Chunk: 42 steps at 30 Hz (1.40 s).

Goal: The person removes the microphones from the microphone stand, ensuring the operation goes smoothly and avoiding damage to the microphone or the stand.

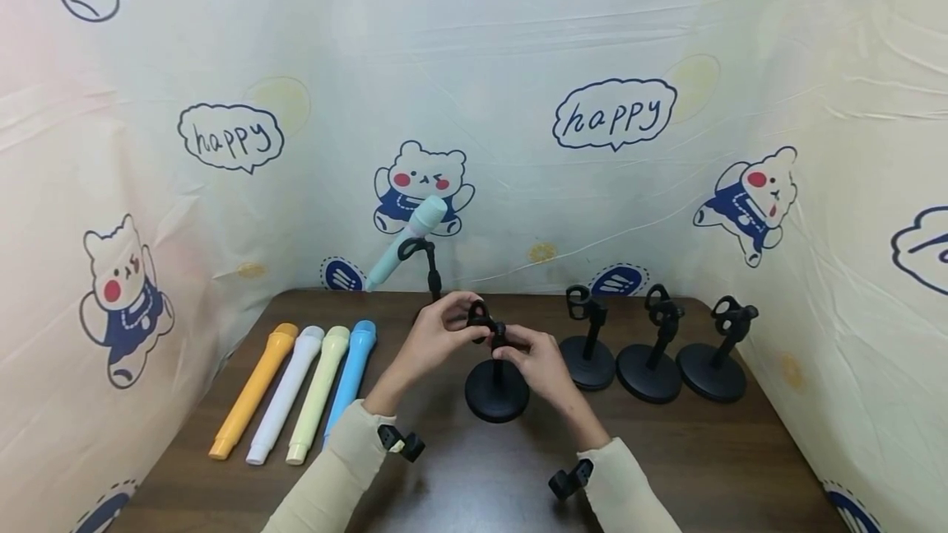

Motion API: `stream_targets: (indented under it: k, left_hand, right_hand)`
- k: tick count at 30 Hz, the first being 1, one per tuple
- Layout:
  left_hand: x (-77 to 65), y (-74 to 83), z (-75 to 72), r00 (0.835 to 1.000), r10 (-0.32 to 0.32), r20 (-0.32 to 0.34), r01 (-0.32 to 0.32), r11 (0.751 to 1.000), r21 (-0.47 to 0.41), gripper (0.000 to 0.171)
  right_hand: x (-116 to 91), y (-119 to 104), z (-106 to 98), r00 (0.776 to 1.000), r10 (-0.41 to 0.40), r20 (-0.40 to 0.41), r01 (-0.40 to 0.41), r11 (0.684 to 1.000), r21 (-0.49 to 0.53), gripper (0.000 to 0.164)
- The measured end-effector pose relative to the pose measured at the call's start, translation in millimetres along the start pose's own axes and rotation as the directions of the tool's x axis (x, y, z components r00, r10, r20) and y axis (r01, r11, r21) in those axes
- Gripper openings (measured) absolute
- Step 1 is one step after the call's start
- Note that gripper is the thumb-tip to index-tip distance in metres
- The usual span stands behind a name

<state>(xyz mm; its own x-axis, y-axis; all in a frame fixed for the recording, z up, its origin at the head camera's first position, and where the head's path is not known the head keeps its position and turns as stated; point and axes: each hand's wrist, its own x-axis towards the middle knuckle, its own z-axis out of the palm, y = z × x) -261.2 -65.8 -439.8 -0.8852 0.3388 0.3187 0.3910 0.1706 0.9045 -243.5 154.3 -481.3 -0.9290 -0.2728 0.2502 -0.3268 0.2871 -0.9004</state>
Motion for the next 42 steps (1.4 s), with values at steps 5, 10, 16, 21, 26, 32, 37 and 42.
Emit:
stream_targets:
  k: [5, 10, 16, 21, 26, 32, 37, 42]
  left_hand:
    - [-0.3, 0.5, -1.0, 1.0, -0.011, -0.006, 0.011, 1.0, 0.009, 0.05]
    - [-0.7, 1.5, -1.6, 1.0, -0.002, -0.008, 0.002, 1.0, 0.019, 0.05]
    - [-2.3, 1.2, -0.6, 1.0, 0.003, -0.009, -0.003, 1.0, 0.021, 0.051]
    - [-1.4, 1.5, 0.1, 1.0, 0.006, -0.016, -0.006, 1.0, 0.029, 0.049]
    - [-0.5, 2.2, 0.4, 1.0, -0.001, -0.013, 0.001, 0.999, 0.033, 0.048]
    - [-0.2, 0.6, 0.9, 1.0, -0.001, -0.014, 0.001, 1.0, 0.02, 0.048]
    - [-0.6, -2.8, 1.9, 1.0, -0.001, -0.011, 0.001, 1.0, 0.004, 0.05]
    - [-3.9, -5.7, -1.1, 1.0, -0.005, 0.016, 0.006, 0.999, -0.046, 0.046]
  right_hand:
    - [-2, -3, 7, 0.997, 0.009, -0.072, -0.008, 1.0, 0.009, 0.035]
    - [-5, -4, 15, 0.986, -0.003, -0.169, -0.001, 1.0, -0.021, 0.037]
    - [-8, -3, 22, 0.968, -0.032, -0.249, 0.009, 0.996, -0.093, 0.036]
    - [-8, -6, 24, 0.955, -0.028, -0.297, -0.006, 0.994, -0.113, 0.035]
    - [-9, -9, 25, 0.948, -0.018, -0.317, -0.022, 0.992, -0.122, 0.035]
    - [-10, -8, 25, 0.957, -0.06, -0.285, 0.012, 0.986, -0.167, 0.03]
    - [-11, -9, 23, 0.964, -0.062, -0.26, 0.016, 0.984, -0.176, 0.03]
    - [-11, -7, 23, 0.971, -0.02, -0.24, -0.026, 0.981, -0.19, 0.036]
